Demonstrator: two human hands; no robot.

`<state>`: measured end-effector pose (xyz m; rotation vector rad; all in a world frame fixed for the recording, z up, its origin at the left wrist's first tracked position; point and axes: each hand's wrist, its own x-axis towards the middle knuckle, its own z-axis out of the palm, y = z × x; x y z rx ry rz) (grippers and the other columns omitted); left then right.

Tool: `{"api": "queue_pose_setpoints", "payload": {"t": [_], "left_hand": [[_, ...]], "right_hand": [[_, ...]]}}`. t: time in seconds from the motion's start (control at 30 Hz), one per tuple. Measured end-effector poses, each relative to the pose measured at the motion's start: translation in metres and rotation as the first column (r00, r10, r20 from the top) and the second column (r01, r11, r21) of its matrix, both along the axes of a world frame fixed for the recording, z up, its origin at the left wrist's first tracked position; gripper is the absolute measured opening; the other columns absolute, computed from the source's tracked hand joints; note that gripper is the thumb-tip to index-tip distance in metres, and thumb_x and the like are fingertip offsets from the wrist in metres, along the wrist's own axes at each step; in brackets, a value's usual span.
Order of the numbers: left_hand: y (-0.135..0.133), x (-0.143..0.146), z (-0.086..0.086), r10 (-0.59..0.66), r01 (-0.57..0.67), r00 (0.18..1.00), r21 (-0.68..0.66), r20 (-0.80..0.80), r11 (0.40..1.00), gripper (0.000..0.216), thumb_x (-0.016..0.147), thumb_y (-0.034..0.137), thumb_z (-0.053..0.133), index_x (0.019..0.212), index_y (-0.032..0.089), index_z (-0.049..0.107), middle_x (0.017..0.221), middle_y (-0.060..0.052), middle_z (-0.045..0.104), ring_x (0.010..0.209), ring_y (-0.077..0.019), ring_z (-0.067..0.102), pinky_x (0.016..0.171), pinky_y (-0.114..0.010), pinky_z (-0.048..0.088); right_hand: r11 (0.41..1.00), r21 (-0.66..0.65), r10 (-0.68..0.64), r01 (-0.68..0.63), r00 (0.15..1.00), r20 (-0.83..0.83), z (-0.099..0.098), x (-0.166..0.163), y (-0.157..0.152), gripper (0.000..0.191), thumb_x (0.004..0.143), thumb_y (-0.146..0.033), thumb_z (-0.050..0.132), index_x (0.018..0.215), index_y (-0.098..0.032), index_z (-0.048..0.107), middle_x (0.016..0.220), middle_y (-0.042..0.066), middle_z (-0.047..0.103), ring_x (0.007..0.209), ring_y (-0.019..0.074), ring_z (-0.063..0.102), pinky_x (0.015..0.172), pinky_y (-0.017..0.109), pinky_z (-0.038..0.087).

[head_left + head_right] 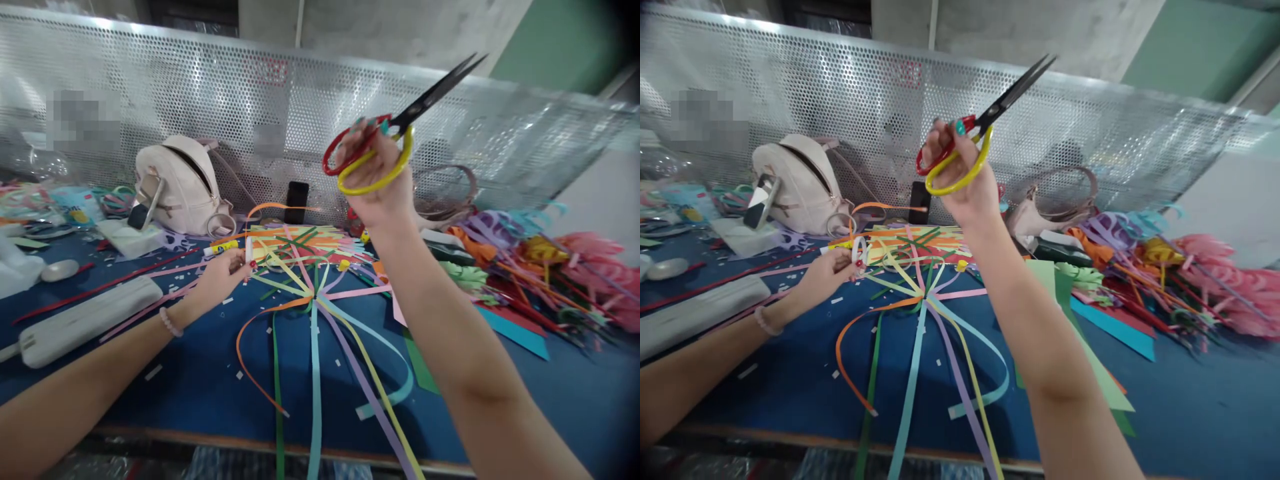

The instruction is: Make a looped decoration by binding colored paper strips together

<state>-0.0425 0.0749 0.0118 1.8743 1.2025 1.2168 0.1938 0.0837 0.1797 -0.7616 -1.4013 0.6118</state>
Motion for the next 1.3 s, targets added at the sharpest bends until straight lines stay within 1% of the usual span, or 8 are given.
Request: {"api": "queue_pose_setpoints", "payload": {"t": [0.23, 0.37, 0.5, 0.7, 0.77, 0.87, 1.03, 1.3], "left_hand": [[0.025, -0.024, 0.004, 0.304, -0.323, 0.836, -0.037, 0.458, 0.946, 0.023, 0.078, 0.039, 0.052, 0.073, 0.016, 0.051, 0.068, -0.002, 0.06, 0.051, -0.0096, 0.051, 0.046, -0.02, 0.039], [0.034, -0.044, 0.015, 0.363, -0.439, 0.67, -0.047, 0.647, 0.897, 0.02, 0.078, 0.033, 0.047, 0.067, 0.02, 0.037, 0.074, 0.0, 0.058, 0.049, -0.0068, 0.045, 0.048, -0.02, 0.039], [0.031, -0.047, 0.025, 0.317, -0.42, 0.663, -0.014, 0.678, 0.907, 0.02, 0.079, 0.033, 0.046, 0.067, 0.021, 0.036, 0.074, 0.001, 0.058, 0.048, -0.0061, 0.042, 0.048, -0.019, 0.038], [-0.005, -0.014, 0.022, 0.096, -0.12, 0.92, 0.04, 0.379, 0.992, 0.025, 0.068, 0.025, 0.064, 0.092, 0.017, 0.058, 0.061, 0.002, 0.064, 0.046, -0.0103, 0.05, 0.049, -0.021, 0.04], [-0.023, 0.002, 0.016, -0.018, 0.011, 0.998, 0.114, 0.053, 0.993, 0.023, 0.072, 0.025, 0.063, 0.092, 0.017, 0.058, 0.064, 0.001, 0.067, 0.059, -0.0149, 0.06, 0.059, -0.024, 0.043], [-0.048, 0.022, 0.006, -0.172, 0.253, 0.899, 0.156, -0.403, 0.955, 0.01, 0.083, 0.026, 0.049, 0.084, 0.019, 0.056, 0.073, -0.001, 0.069, 0.067, -0.0166, 0.064, 0.061, -0.025, 0.043], [-0.061, 0.036, -0.002, -0.269, 0.317, 0.873, 0.053, -0.408, 0.947, 0.009, 0.087, 0.022, 0.045, 0.091, 0.019, 0.052, 0.08, -0.001, 0.07, 0.073, -0.0158, 0.066, 0.062, -0.023, 0.045], [-0.061, 0.037, -0.008, -0.202, 0.294, 0.837, 0.106, -0.508, 0.95, 0.009, 0.086, 0.024, 0.046, 0.084, 0.019, 0.053, 0.073, 0.0, 0.069, 0.068, -0.0171, 0.066, 0.058, -0.024, 0.043]], "right_hand": [[0.999, -0.01, 0.042, -0.042, 0.992, 0.119, -0.025, -0.022, 0.007, 0.025, 0.088, -0.046, 0.041, 0.083, -0.027, 0.056, 0.099, -0.001, 0.061, 0.102, 0.018, 0.056, 0.067, 0.033, 0.052], [0.948, -0.079, 0.311, -0.308, 0.95, 0.037, -0.04, -0.021, 0.003, 0.023, 0.079, -0.048, 0.05, 0.081, -0.026, 0.053, 0.089, 0.0, 0.06, 0.085, 0.0171, 0.06, 0.062, 0.032, 0.052], [0.846, -0.116, 0.517, -0.521, 0.853, -0.069, -0.059, -0.011, -0.006, 0.022, 0.071, -0.041, 0.063, 0.082, -0.025, 0.052, 0.077, -0.002, 0.056, 0.067, 0.0133, 0.056, 0.059, 0.029, 0.05], [0.84, -0.323, 0.456, -0.436, 0.89, -0.018, -0.088, 0.004, -0.031, 0.024, 0.066, -0.036, 0.07, 0.077, -0.019, 0.056, 0.065, -0.004, 0.047, 0.055, 0.0076, 0.043, 0.05, 0.02, 0.038], [0.87, -0.364, 0.392, -0.332, 0.914, 0.104, -0.102, 0.005, -0.041, 0.025, 0.064, -0.032, 0.072, 0.079, -0.018, 0.058, 0.065, -0.004, 0.046, 0.055, 0.0069, 0.041, 0.049, 0.019, 0.035], [0.889, -0.384, 0.359, -0.248, 0.899, 0.25, -0.126, 0.002, -0.057, 0.021, 0.068, -0.031, 0.067, 0.082, -0.017, 0.058, 0.072, -0.002, 0.049, 0.057, 0.0079, 0.042, 0.051, 0.021, 0.035], [0.958, -0.224, 0.269, -0.18, 0.835, 0.48, -0.151, -0.012, -0.076, 0.004, 0.07, -0.015, 0.061, 0.07, -0.016, 0.057, 0.081, 0.003, 0.052, 0.075, 0.0146, 0.05, 0.067, 0.026, 0.041], [0.966, -0.228, 0.2, -0.119, 0.904, 0.377, -0.156, -0.018, -0.083, 0.013, 0.067, -0.007, 0.055, 0.075, -0.017, 0.054, 0.084, 0.002, 0.053, 0.077, 0.0139, 0.052, 0.066, 0.024, 0.043]]}}
